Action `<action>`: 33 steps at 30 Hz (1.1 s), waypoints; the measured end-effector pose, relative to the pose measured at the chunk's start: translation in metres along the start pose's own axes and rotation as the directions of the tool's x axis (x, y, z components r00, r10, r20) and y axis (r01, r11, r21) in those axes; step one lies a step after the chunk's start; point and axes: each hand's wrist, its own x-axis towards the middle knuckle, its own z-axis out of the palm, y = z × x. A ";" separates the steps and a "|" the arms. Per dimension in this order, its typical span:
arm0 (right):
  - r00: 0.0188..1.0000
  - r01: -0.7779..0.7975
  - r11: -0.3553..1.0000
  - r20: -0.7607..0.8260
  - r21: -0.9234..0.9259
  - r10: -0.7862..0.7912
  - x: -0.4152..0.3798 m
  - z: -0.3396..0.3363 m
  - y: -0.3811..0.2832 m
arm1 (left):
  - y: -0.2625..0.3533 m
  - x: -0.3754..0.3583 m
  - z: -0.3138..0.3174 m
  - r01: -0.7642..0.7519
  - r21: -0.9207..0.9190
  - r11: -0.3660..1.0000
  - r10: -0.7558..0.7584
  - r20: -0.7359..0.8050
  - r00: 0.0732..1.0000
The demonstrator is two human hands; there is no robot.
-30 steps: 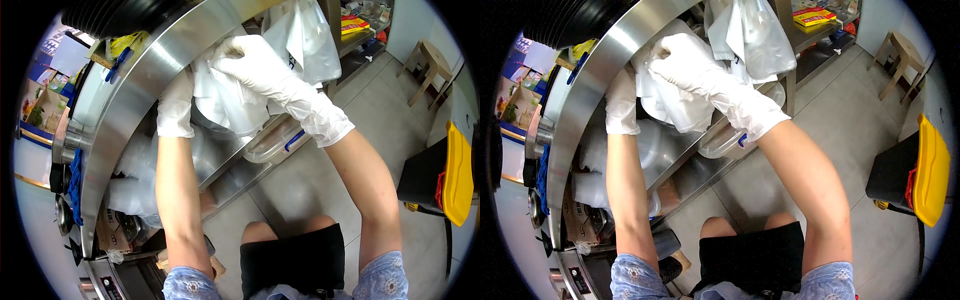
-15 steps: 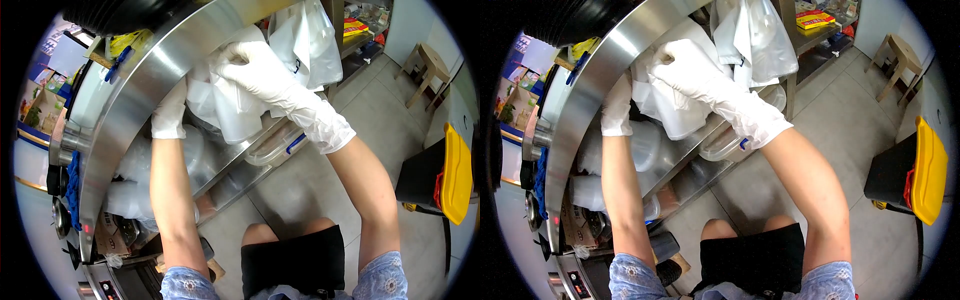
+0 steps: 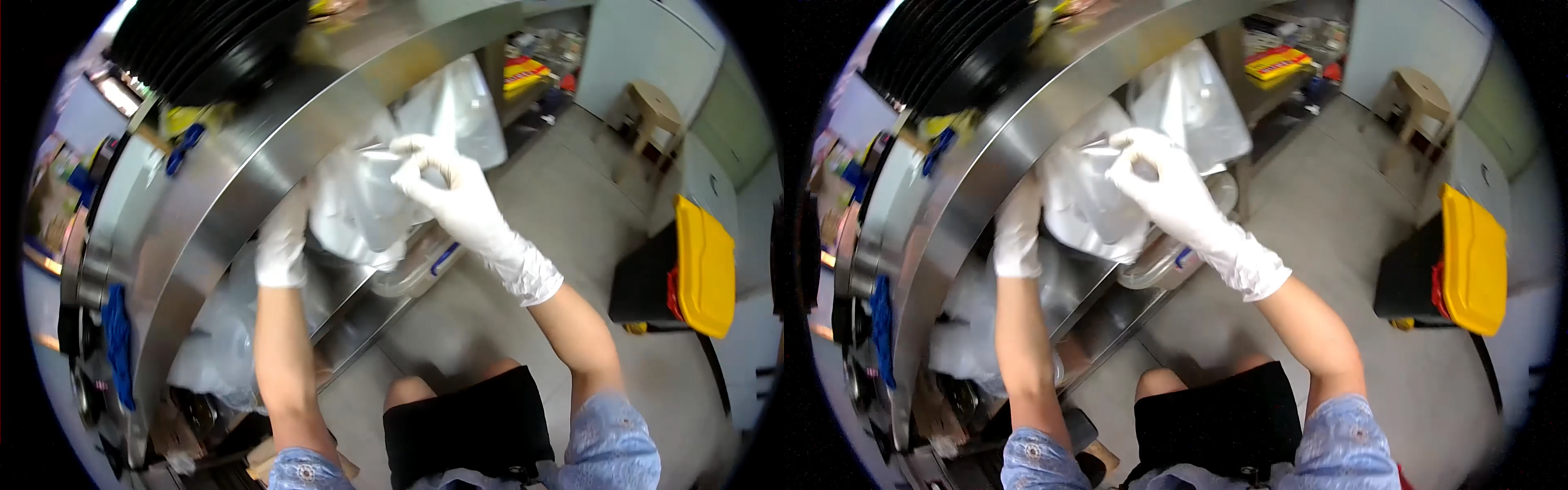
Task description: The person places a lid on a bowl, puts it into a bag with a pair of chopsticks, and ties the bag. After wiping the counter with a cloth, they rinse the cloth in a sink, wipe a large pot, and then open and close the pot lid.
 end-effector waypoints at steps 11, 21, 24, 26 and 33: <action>0.055 -0.962 0.178 -0.492 0.208 0.869 -0.271 -0.157 -0.053 | -0.020 -0.153 -0.013 -0.125 0.445 0.887 0.143 -0.008 0.990; -0.134 -0.955 -0.298 -0.871 -0.014 0.472 -0.428 -0.324 -0.301 | 0.094 -0.301 -0.097 0.058 0.564 0.823 -0.495 0.665 0.559; -0.158 -0.973 -0.228 -0.842 0.043 0.516 -0.406 -0.368 -0.307 | 0.112 -0.276 -0.071 -0.063 0.810 0.583 -0.699 0.540 0.468; -0.091 -0.974 -0.219 -0.798 -0.052 0.596 -0.392 -0.415 -0.285 | 0.120 -0.265 -0.040 0.003 0.824 0.566 -0.687 0.470 0.554; 0.031 -0.944 -0.167 -0.578 -0.285 0.816 -0.294 -0.515 -0.254 | 0.244 -0.288 0.131 0.421 0.622 0.660 -0.736 0.424 0.527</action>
